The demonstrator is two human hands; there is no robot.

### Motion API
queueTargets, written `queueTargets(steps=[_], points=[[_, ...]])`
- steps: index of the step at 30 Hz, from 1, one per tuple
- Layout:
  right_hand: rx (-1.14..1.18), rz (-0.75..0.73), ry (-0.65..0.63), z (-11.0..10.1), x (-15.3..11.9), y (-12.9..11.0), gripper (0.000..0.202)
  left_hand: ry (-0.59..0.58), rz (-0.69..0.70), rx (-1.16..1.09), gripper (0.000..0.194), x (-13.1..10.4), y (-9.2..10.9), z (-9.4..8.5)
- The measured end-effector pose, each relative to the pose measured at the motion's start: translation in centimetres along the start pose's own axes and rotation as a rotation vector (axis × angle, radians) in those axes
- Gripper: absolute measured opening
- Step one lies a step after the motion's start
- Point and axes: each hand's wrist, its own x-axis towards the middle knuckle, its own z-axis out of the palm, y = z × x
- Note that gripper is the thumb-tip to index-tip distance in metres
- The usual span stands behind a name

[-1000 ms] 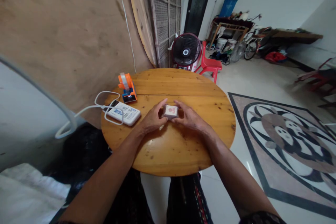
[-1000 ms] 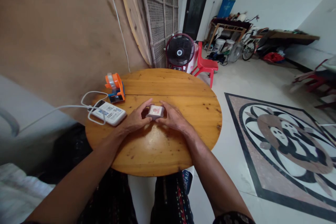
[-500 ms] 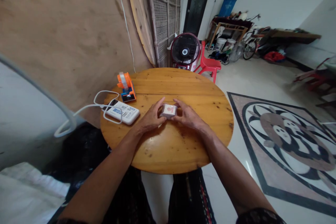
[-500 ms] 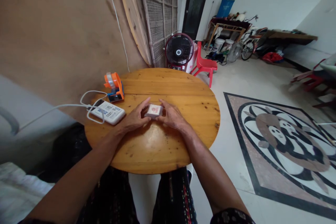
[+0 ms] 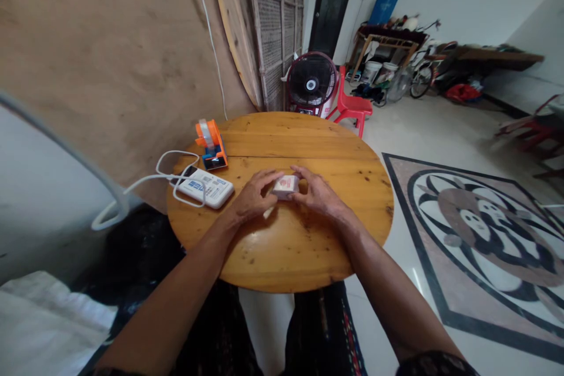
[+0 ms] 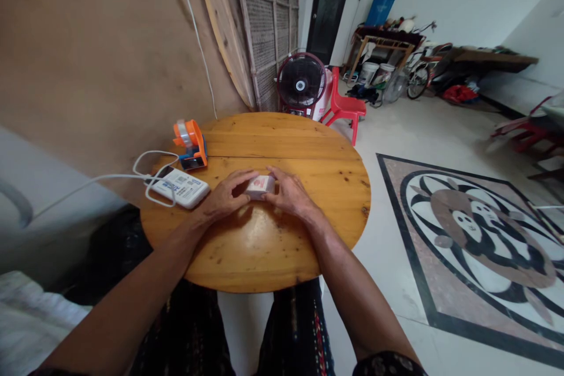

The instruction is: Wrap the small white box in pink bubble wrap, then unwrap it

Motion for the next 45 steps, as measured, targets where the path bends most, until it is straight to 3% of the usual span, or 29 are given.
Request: queueTargets(steps=[10, 15, 19, 23, 28, 31, 34, 40, 45], points=[[0.037, -0.002, -0.033, 0.3, 0.0, 0.4, 0.072, -0.021, -0.085, 0.007, 0.058, 0.0, -0.2, 0.0], [0.11, -0.027, -0.109, 0.1, -0.2, 1.2, 0.092, -0.011, -0.061, -0.105, 0.078, -0.2, -0.7, 0.2], [0.136, 0.039, -0.118, -0.1, -0.2, 1.5, 0.094, -0.038, -0.091, -0.205, 0.088, -0.3, -1.3, 0.7], [0.056, 0.017, -0.056, 0.0, 0.0, 0.8, 0.084, -0.045, -0.103, -0.201, 0.085, -0.3, -1.2, 1.1], [0.008, -0.083, 0.076, 0.6, 0.3, 0.2, 0.072, 0.065, -0.077, -0.189, 0.08, -0.1, -0.7, 0.9], [-0.001, -0.072, 0.007, 0.6, 0.2, 0.4, 0.077, 0.053, -0.091, -0.037, 0.075, 0.0, -0.5, 0.7], [-0.006, -0.037, -0.088, 0.5, 0.0, 0.7, 0.091, -0.014, -0.1, 0.045, 0.084, 0.0, -0.5, 0.5], [0.068, 0.031, -0.095, 0.2, -0.1, 1.5, 0.102, -0.017, -0.101, -0.039, 0.1, -0.1, -0.4, 0.3], [-0.02, -0.008, -0.08, 0.5, 0.0, 0.9, 0.092, -0.053, -0.118, -0.093, 0.089, -0.1, -0.9, 0.7]])
